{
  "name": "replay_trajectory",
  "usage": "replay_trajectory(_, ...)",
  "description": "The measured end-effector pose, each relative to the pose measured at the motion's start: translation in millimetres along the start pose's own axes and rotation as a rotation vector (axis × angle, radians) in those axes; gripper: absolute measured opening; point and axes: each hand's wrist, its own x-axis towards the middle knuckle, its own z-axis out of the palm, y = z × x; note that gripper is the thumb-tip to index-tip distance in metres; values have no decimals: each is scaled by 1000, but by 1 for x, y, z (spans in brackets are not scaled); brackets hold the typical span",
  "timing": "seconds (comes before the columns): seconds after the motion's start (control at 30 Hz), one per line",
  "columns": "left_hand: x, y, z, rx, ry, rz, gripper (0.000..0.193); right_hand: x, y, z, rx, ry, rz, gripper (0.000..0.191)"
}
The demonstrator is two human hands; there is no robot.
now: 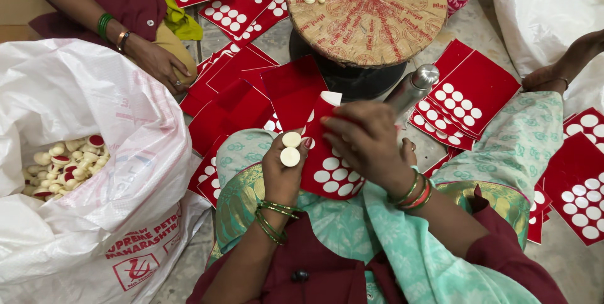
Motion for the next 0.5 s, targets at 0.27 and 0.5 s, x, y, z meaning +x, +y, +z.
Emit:
replay_trajectory(0.27, -10, -6, -4, -39, -68, 65, 21, -8, 7, 5, 393, -263, 250, 38)
replay_trajectory(0.5, -16, 2, -4, -10, -78, 100, 19, -20, 6, 4, 672, -431, 466, 31)
